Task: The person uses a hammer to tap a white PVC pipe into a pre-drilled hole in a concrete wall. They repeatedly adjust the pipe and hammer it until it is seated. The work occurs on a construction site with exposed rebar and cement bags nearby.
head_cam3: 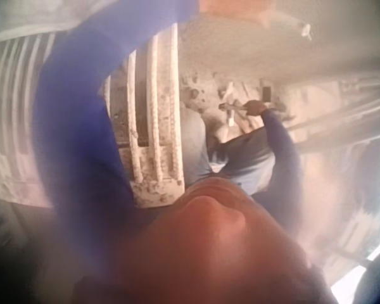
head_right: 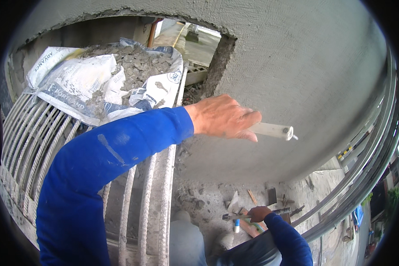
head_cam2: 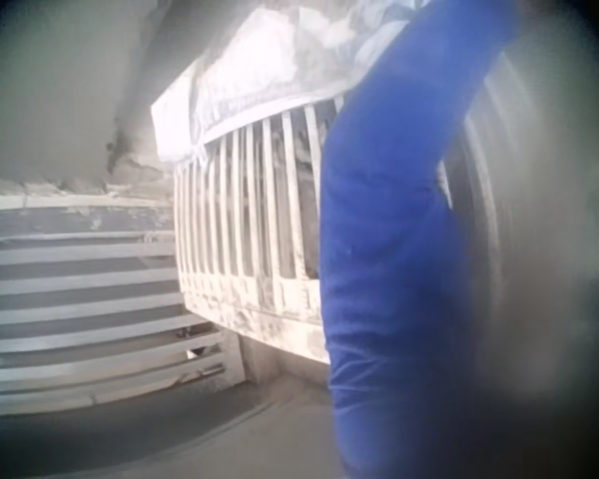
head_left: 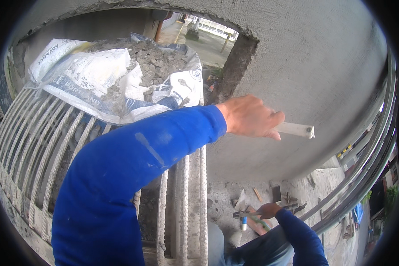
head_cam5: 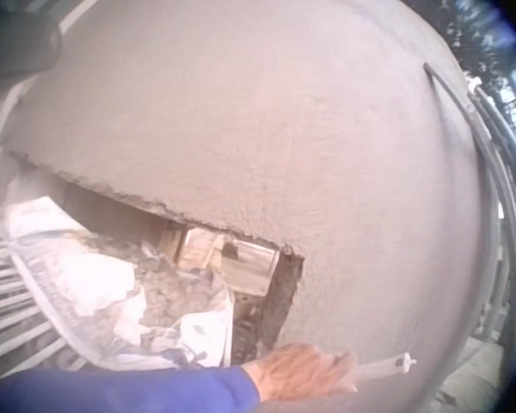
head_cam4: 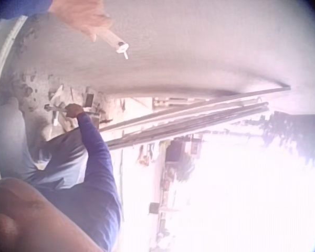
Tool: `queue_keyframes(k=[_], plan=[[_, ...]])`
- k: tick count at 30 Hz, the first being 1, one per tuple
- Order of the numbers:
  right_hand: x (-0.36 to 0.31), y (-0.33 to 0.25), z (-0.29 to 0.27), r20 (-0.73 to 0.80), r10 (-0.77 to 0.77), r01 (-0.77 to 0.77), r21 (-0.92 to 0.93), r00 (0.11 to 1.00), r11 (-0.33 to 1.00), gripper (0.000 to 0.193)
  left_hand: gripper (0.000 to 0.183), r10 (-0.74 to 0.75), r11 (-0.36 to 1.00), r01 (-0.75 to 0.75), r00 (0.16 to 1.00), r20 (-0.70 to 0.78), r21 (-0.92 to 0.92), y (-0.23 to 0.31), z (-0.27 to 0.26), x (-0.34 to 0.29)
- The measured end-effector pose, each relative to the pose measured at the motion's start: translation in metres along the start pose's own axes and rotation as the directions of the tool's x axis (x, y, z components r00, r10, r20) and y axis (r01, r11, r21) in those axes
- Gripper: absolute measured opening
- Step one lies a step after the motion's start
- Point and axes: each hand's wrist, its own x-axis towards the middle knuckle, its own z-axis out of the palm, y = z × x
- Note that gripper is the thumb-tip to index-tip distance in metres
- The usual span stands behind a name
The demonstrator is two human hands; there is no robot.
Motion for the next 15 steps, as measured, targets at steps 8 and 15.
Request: queue_keyframes(k=[8, 15], plan=[[0.0003, 0.0015, 0.0019, -0.003, -0.003, 0.003, -0.014, 1.0, 1.0, 0.048, 0.041, 0.092, 0.993, -0.09, 0.995, -0.028, 0.073, -0.0031, 0.0027, -0.0014], [0.0025, 0.0031, 0.0051, 0.004, 0.002, -0.002, -0.008, 1.0, 1.0, 0.049, 0.042, 0.084, 0.994, -0.086, 0.996, 0.031, 0.066, -0.0022, 0.0019, -0.0014]])
